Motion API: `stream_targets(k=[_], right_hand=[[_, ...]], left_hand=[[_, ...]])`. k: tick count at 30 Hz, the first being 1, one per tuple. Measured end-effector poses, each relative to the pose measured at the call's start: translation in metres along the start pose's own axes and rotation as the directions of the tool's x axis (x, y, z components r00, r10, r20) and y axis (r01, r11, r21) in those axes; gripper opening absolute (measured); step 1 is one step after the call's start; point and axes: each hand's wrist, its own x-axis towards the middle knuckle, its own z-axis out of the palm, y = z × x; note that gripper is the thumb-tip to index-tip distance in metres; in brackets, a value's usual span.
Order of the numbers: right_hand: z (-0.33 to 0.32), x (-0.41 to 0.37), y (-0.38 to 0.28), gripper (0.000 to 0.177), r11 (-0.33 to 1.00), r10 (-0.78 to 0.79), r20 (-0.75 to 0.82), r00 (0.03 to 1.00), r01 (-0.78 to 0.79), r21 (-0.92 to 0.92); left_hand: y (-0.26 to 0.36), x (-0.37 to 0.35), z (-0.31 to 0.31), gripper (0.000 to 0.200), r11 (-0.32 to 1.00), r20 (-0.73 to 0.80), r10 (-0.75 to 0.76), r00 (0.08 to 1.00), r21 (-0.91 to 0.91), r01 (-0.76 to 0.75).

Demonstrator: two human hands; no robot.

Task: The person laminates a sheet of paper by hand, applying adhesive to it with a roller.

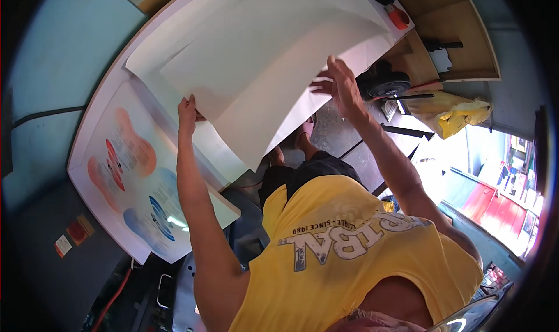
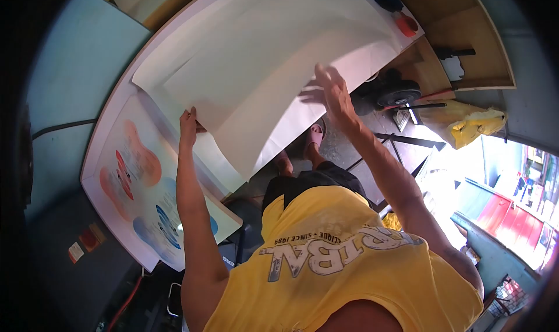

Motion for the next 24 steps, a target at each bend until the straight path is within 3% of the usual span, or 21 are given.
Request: stream_targets(k=[4, 7, 9, 10, 11, 13, 14, 17, 18, 20, 21, 24], right_hand=[[0.030, 0.060, -0.007, 0.071, 0.993, -0.108, 0.158, 0.982, 0.114, -0.031], [0.041, 0.122, 0.013, 0.070, 0.915, -0.197, 0.243, 0.950, 0.267, -0.303], [0.029, 0.172, 0.041, 0.070, 0.669, -0.271, 0.408, 0.871, 0.476, -0.571], [0.030, 0.181, 0.049, 0.069, 0.579, -0.253, 0.425, 0.869, 0.488, -0.653], [0.030, 0.190, 0.057, 0.068, 0.479, -0.234, 0.441, 0.866, 0.498, -0.723], [0.036, 0.194, 0.071, 0.066, 0.433, -0.141, 0.315, 0.939, 0.344, -0.833], [0.035, 0.193, 0.076, 0.065, 0.379, -0.128, 0.328, 0.936, 0.351, -0.856], [0.034, 0.181, 0.093, 0.062, 0.092, -0.159, 0.382, 0.910, 0.399, -0.912], [0.033, 0.181, 0.102, 0.059, 0.065, -0.185, 0.377, 0.907, 0.394, -0.917], [0.029, 0.175, 0.121, 0.057, -0.049, -0.252, 0.420, 0.872, 0.421, -0.906], [0.028, 0.170, 0.126, 0.056, -0.106, -0.283, 0.440, 0.852, 0.429, -0.897], [0.026, 0.145, 0.139, 0.057, -0.174, -0.259, 0.441, 0.859, 0.408, -0.896]], left_hand=[[0.001, 0.006, -0.010, 0.032, 0.998, 0.067, -0.055, 0.996, 0.009, 0.054], [-0.003, 0.006, -0.012, 0.037, 0.997, 0.038, -0.072, 0.997, -0.035, 0.073], [-0.004, 0.006, -0.009, 0.045, 0.990, 0.017, -0.054, 0.998, -0.129, 0.056], [-0.012, 0.016, -0.017, 0.068, 0.997, 0.117, -0.079, 0.990, 0.016, 0.078], [-0.011, 0.015, -0.021, 0.075, 0.985, 0.124, -0.107, 0.987, -0.122, 0.122], [-0.004, 0.003, -0.024, 0.088, 0.901, 0.149, -0.161, 0.976, -0.380, 0.207], [0.001, -0.005, -0.024, 0.098, 0.888, 0.125, -0.180, 0.976, -0.405, 0.216], [0.012, -0.028, -0.010, 0.095, 0.898, -0.005, -0.153, 0.988, -0.419, 0.137], [-0.001, -0.027, -0.012, 0.072, 0.881, 0.026, -0.108, 0.994, -0.460, 0.108], [-0.012, -0.029, -0.009, 0.059, 0.961, -0.002, -0.038, 0.999, -0.273, 0.036], [-0.015, -0.030, -0.006, 0.056, 0.985, -0.009, 0.000, 1.000, -0.172, -0.002], [-0.018, -0.032, 0.000, 0.056, 0.959, -0.061, -0.021, 0.998, -0.283, 0.003]])
